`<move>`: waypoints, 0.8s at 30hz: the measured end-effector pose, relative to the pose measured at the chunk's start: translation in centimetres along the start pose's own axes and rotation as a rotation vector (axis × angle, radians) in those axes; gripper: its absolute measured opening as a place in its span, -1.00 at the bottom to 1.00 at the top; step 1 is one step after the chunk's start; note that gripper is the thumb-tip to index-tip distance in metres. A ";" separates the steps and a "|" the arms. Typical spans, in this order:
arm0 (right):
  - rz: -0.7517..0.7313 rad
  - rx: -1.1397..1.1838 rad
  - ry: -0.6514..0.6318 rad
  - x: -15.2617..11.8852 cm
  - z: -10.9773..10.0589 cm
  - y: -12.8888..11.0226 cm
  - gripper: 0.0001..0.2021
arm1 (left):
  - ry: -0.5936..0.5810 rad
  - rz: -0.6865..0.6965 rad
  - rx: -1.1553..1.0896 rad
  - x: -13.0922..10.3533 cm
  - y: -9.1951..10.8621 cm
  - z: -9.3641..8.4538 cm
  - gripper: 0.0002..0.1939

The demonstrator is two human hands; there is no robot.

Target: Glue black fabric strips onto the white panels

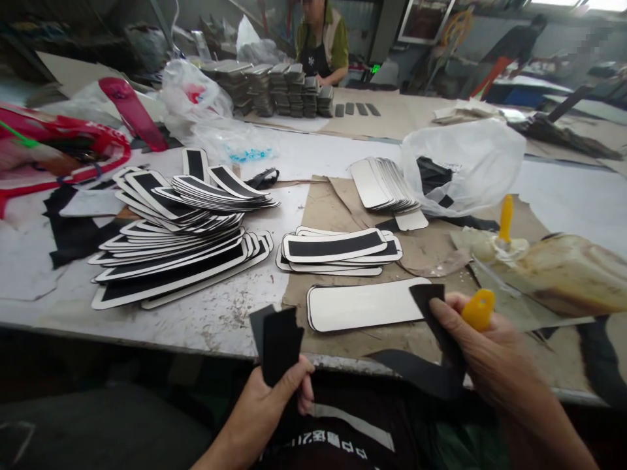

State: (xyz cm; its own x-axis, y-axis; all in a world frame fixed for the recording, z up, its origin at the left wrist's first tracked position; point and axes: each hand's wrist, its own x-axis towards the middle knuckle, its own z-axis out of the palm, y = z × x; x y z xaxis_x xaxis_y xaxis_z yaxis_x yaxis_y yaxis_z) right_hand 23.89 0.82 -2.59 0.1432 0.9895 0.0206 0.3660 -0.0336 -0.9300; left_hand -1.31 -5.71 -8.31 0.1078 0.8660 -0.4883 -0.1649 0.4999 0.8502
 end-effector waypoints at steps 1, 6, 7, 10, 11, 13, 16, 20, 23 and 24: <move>-0.028 -0.150 -0.126 0.6 -0.4 -0.2 -0.71 | 0.085 0.019 -0.013 0.4 0.4 -0.5 -0.69; -0.184 -0.495 -0.651 3.4 2.4 -1.8 -0.66 | 0.212 0.072 0.038 3.5 2.0 -0.8 -0.68; -0.190 -0.524 -0.718 4.0 3.5 -2.1 -0.67 | 0.214 0.076 0.064 4.1 2.2 -0.7 -0.67; -0.211 -0.562 -0.846 5.5 6.7 -2.6 -0.72 | 0.190 0.072 0.131 5.4 2.5 -0.5 -0.66; -0.221 -0.568 -0.866 5.9 7.6 -2.6 -0.73 | 0.174 0.065 0.139 5.6 2.5 -0.5 -0.68; -0.234 -0.605 -0.869 6.5 9.0 -2.3 -0.77 | 0.141 0.053 0.125 5.9 2.5 -0.6 -0.71; -0.241 -0.718 -0.831 6.8 10.4 -1.8 -0.82 | 0.116 0.028 0.079 6.2 2.3 -0.8 -0.75; -0.267 -0.803 -0.834 6.8 11.0 -1.6 -0.84 | 0.095 0.025 0.079 6.4 2.1 -1.1 -0.78; -0.252 -0.845 -0.864 6.9 10.9 -1.9 -0.80 | 0.103 0.025 0.130 6.5 2.2 -1.0 -0.80; -0.244 -0.863 -0.882 6.9 10.9 -2.0 -0.79 | 0.112 0.020 0.154 6.6 2.4 -0.8 -0.79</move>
State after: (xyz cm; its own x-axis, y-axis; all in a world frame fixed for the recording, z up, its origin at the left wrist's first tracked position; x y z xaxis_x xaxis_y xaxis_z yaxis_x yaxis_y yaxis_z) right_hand 14.11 9.27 -4.56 -0.5530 0.7290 -0.4034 0.8251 0.4116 -0.3871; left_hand -1.81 1.22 -9.65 -0.0055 0.8761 -0.4821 -0.0130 0.4820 0.8761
